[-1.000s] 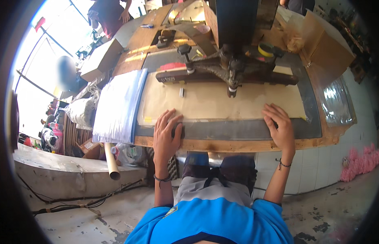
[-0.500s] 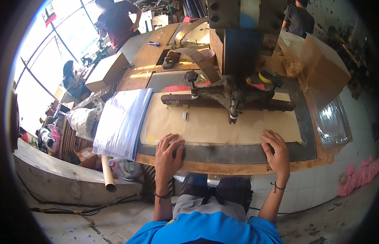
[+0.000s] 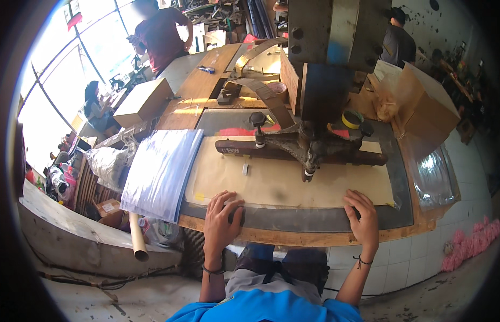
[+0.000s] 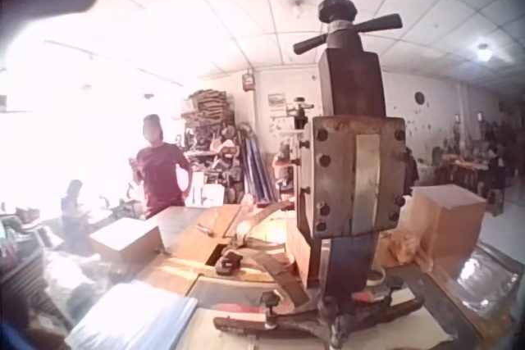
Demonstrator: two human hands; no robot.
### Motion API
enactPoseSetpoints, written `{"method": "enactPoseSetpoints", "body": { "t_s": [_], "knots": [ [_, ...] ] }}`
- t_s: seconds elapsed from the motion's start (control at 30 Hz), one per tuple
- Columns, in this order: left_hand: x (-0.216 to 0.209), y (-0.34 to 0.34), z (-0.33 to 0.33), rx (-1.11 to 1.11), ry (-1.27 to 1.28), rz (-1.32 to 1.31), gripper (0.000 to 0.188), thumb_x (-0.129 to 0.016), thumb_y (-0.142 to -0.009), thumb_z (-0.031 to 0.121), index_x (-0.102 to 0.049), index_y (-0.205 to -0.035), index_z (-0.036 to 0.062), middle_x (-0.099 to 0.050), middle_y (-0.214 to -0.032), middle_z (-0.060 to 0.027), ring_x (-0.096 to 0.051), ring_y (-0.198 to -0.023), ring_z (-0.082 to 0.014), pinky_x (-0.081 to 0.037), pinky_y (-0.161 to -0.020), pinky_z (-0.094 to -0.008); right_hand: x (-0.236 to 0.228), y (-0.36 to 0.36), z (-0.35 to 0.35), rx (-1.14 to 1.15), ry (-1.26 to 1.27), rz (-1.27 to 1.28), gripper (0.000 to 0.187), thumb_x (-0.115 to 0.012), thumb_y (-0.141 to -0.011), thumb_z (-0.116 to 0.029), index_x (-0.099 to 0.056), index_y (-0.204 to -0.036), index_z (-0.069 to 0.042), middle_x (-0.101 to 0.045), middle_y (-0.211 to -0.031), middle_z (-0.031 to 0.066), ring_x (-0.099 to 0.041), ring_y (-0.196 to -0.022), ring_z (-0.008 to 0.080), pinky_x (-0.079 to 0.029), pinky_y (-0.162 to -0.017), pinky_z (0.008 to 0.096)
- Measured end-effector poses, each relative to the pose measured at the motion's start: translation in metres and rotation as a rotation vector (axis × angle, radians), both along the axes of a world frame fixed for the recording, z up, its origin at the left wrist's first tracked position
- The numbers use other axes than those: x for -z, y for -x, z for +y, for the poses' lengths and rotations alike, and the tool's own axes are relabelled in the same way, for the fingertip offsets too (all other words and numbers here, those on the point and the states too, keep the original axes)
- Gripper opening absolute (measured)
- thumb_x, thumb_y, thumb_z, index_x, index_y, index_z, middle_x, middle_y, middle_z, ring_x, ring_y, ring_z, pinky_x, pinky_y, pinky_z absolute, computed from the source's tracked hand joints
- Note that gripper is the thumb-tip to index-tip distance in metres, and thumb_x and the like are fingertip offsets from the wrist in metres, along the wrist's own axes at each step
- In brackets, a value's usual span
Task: The person operates an industrial heat-press or stamping machine to process thin sheets of material. They align the sheet on the platform, press it using the overhead mechanism, and then remove the processed item.
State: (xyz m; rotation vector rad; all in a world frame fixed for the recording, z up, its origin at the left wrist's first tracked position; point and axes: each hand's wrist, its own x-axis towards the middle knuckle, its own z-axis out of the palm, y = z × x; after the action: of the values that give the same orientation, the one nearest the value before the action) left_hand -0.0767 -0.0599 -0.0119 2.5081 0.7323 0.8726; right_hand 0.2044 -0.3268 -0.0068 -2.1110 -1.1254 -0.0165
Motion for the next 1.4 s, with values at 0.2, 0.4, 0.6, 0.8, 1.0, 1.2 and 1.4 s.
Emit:
{"method": "enactPoseSetpoints", "body": {
  "t_s": [0.2, 0.4, 0.6, 0.8, 1.0, 1.2, 1.4],
  "knots": [
    [-0.002, 0.002, 0.0, 0.003, 0.001, -0.002, 0.022, -0.072, -0.092, 0.013, -0.074, -0.113, 0.0079, -0.066, -0.13, -0.0124, -0.056, -0.133, -0.0357, -0.041, -0.116, -0.0492, 0.001, 0.001, 0.003, 0.0, -0.014, -0.013, 0.029, -0.065, -0.104, -0.027, -0.076, -0.118, -0.004, -0.072, -0.134, 0.013, -0.06, -0.134, 0.0345, -0.047, -0.113, 0.0456],
    [-0.003, 0.002, 0.001, 0.018, 0.001, -0.008, 0.022, -0.072, -0.092, 0.013, -0.074, -0.113, 0.0075, -0.066, -0.13, -0.0132, -0.056, -0.133, -0.0363, -0.041, -0.116, -0.0492, -0.004, 0.003, 0.004, 0.008, -0.012, -0.008, 0.029, -0.065, -0.104, -0.026, -0.076, -0.116, -0.001, -0.072, -0.134, 0.0144, -0.061, -0.133, 0.0343, -0.048, -0.112, 0.0442],
    [-0.003, 0.003, 0.0, 0.02, 0.006, -0.011, 0.021, -0.072, -0.093, 0.013, -0.075, -0.113, 0.0075, -0.066, -0.13, -0.0134, -0.056, -0.133, -0.0361, -0.041, -0.116, -0.0494, -0.001, 0.003, 0.003, 0.019, -0.007, -0.013, 0.029, -0.064, -0.105, -0.026, -0.076, -0.115, -0.001, -0.072, -0.134, 0.0145, -0.062, -0.133, 0.0341, -0.048, -0.111, 0.0445],
    [-0.002, 0.004, 0.0, 0.013, 0.01, -0.016, 0.021, -0.072, -0.093, 0.013, -0.075, -0.113, 0.008, -0.066, -0.13, -0.0133, -0.056, -0.133, -0.036, -0.041, -0.116, -0.0496, 0.001, 0.002, 0.003, 0.002, -0.018, -0.016, 0.028, -0.065, -0.104, -0.026, -0.076, -0.117, -0.003, -0.072, -0.133, 0.0133, -0.061, -0.133, 0.035, -0.047, -0.112, 0.046],
    [-0.002, 0.007, 0.003, 0.052, 0.026, -0.042, 0.024, -0.073, -0.091, 0.01, -0.074, -0.115, 0.0076, -0.067, -0.129, -0.0128, -0.057, -0.132, -0.0361, -0.043, -0.115, -0.0498, -0.002, 0.005, -0.003, 0.009, -0.02, -0.026, 0.029, -0.065, -0.105, -0.026, -0.076, -0.117, -0.002, -0.071, -0.134, 0.0142, -0.06, -0.134, 0.0346, -0.047, -0.112, 0.0453],
    [0.002, 0.022, 0.009, 0.027, 0.069, -0.093, 0.027, -0.073, -0.089, 0.006, -0.073, -0.116, 0.0058, -0.07, -0.121, -0.0119, -0.062, -0.123, -0.0349, -0.047, -0.109, -0.0474, 0.003, 0.021, -0.016, 0.093, -0.053, 0.019, 0.028, -0.065, -0.104, -0.026, -0.076, -0.112, -0.001, -0.073, -0.131, 0.0136, -0.062, -0.131, 0.0334, -0.047, -0.111, 0.0454],
    [-0.001, 0.011, 0.006, -0.036, 0.015, -0.073, 0.026, -0.071, -0.091, 0.007, -0.073, -0.117, 0.0057, -0.071, -0.114, -0.0111, -0.064, -0.118, -0.0328, -0.047, -0.104, -0.0455, 0.008, 0.017, -0.012, 0.111, -0.033, -0.004, 0.028, -0.065, -0.104, -0.025, -0.076, -0.11, -0.001, -0.074, -0.128, 0.0135, -0.063, -0.128, 0.0333, -0.048, -0.109, 0.0449]
  ]
}}
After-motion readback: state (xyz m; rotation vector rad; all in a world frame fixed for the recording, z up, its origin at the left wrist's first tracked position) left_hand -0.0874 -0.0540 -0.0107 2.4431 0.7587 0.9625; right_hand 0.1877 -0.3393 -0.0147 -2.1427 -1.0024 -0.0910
